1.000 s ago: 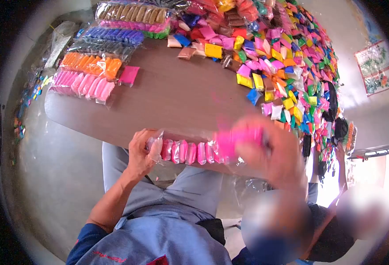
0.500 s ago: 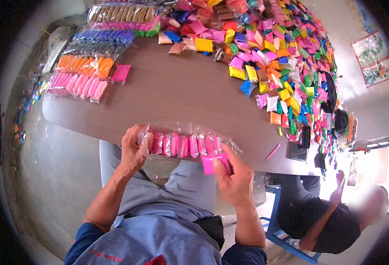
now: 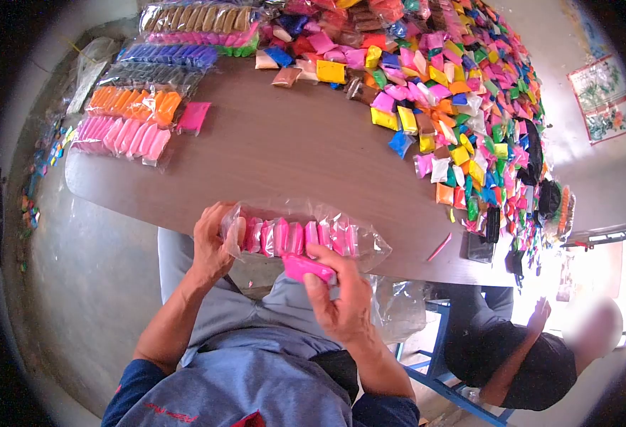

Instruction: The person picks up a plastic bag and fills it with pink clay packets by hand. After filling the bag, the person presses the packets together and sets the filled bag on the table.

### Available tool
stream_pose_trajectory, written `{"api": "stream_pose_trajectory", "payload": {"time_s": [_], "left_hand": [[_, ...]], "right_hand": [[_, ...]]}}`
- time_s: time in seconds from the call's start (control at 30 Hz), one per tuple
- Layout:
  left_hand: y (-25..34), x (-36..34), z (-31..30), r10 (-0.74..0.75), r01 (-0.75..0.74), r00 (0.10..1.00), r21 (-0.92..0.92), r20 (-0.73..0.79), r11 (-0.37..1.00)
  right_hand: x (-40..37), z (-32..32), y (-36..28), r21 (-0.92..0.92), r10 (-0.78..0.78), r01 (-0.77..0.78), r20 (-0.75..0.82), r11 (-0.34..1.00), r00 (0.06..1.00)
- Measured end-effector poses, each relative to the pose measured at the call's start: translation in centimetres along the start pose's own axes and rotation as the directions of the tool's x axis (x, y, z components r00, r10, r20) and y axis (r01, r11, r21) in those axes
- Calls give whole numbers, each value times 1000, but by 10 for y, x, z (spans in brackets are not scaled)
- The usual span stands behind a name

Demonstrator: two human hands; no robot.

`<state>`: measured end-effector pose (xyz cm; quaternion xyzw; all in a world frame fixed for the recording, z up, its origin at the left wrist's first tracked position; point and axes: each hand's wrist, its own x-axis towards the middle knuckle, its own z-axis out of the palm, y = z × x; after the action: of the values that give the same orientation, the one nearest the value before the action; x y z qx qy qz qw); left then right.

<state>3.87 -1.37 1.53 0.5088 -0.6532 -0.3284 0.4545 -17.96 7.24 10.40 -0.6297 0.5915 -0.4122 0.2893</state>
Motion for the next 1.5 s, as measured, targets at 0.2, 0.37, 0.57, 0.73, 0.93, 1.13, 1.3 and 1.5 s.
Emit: {"api": "stream_pose_trajectory", "payload": {"time_s": [0.2, 0.37, 0.57, 0.73, 0.93, 1.13, 1.3, 1.5], "left_hand": [[0, 0, 1, -6, 6, 1000, 7, -13, 1000], [-2, -1, 2, 34, -34, 999, -13, -31, 999], [1, 0, 2, 24, -25, 999, -20, -42, 1000], [-1, 0, 2, 38, -39, 998, -18, -41, 999], [-4, 0, 2, 32, -32, 999, 5, -28, 999], [2, 2, 1, 65, -66, 997, -18, -35, 998], [-4, 0, 2, 46, -46, 999, 11, -26, 999], [-3, 0, 0, 35, -35, 999, 8, -7, 999]], "right_hand": [[16, 0, -7, -146, 118, -115, 14, 983, 993], [20, -12, 9, -344, -119, 16, -279, 939, 953], [23, -25, 26, -421, -115, -75, -408, 904, 906], [27, -29, 33, -532, -180, -72, -407, 844, 895], [30, -26, 50, -638, -306, 17, -345, 770, 887], [31, -35, 33, -498, 113, -221, -239, 839, 965], [31, -42, 26, -473, 227, -301, -207, 828, 952], [31, -45, 33, -543, 122, -235, -237, 806, 964]]}}
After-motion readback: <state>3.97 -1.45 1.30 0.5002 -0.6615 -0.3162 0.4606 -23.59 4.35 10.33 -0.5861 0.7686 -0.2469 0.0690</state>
